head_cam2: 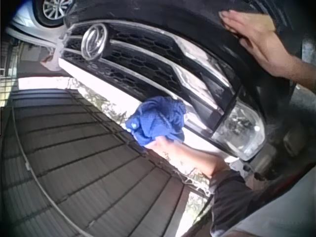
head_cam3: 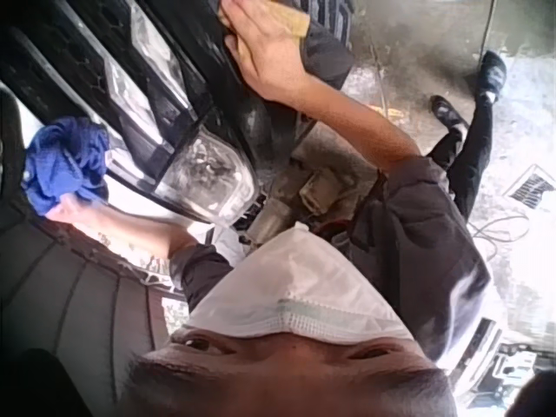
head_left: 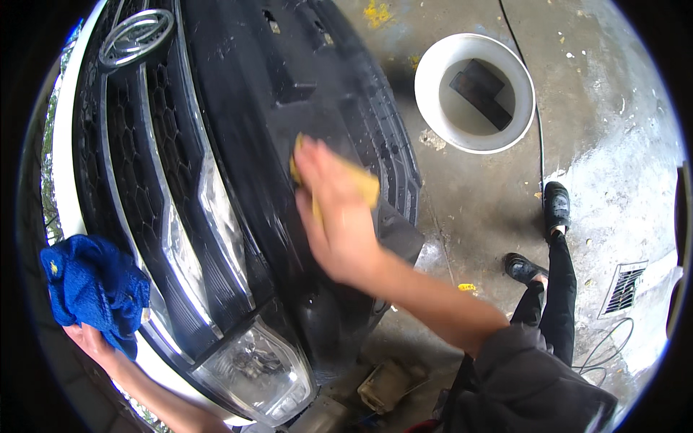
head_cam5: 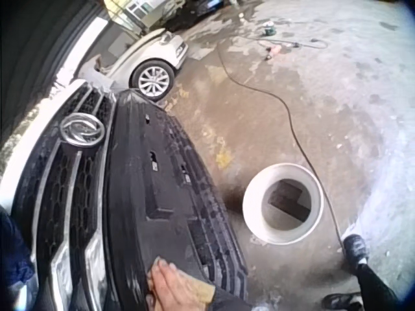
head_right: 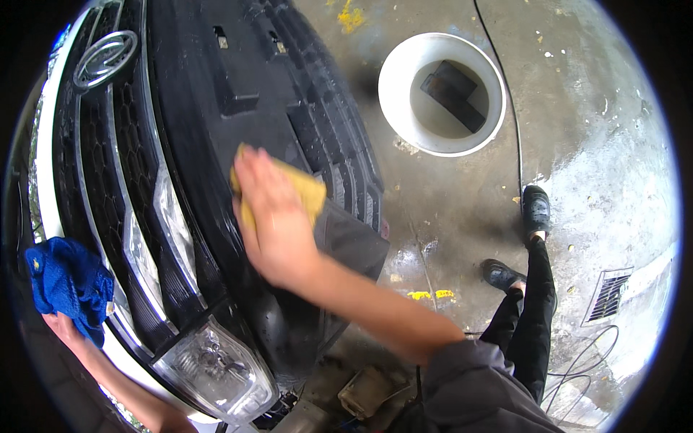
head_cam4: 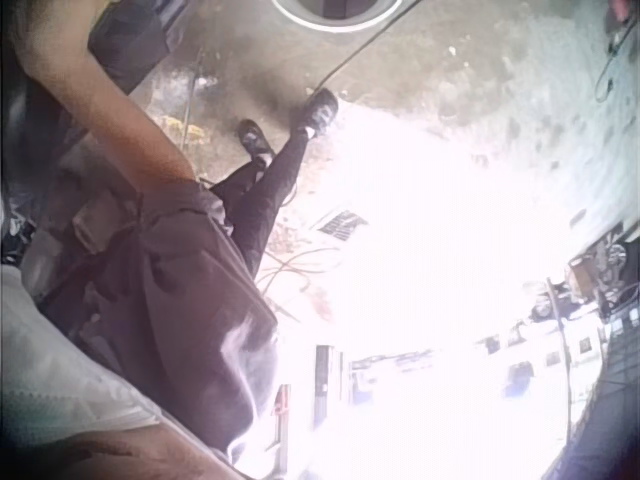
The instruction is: The person scrubs the front bumper of a white car using a yellow sponge and a blue cloth, repeatedly dipping the sponge into a bucket of water. The person wipes the lower grille and bumper area, occasionally switching between the sponge and cloth.
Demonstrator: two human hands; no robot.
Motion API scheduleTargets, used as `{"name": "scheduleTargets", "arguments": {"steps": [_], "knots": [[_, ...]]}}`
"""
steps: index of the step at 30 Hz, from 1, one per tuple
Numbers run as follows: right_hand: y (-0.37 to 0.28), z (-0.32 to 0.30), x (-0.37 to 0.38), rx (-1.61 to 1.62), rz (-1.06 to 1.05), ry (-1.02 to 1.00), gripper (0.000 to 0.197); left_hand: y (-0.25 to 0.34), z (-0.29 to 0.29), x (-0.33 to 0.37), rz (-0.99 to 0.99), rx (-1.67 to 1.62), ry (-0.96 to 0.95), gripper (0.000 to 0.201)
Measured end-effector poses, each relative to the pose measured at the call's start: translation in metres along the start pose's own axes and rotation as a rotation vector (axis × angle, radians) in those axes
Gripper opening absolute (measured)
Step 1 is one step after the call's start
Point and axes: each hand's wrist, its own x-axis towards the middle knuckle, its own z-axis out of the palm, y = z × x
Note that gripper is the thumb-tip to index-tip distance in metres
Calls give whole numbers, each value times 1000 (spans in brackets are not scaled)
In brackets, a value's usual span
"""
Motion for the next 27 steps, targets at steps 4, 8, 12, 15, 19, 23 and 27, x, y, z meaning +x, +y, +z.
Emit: {"name": "scheduleTargets", "arguments": {"steps": [4, 8, 12, 15, 19, 23, 27], "knots": [[-4, -7, -11, -59, 62, -119, 71, 16, 18, -7, -52, 18, -3, 69], [10, 4, 27, -112, 199, -103, 75, 0, 17, 0, -42, -120, 5, 69], [-41, -22, -52, -184, 321, -277, 84, 7, 8, -1, -64, -325, -48, 63], [-19, 2, -5, -190, 342, -102, 80, 23, 24, -5, 62, -7, -98, 64], [13, 16, 46, -168, 349, -70, 74, 26, 26, -9, 25, 14, -56, 66], [-18, -27, -65, -124, 452, -205, 77, 15, 9, -10, -163, -328, 41, 67], [-2, 5, 38, -126, 499, -85, 74, 19, 20, -15, -41, -108, 58, 65]]}}
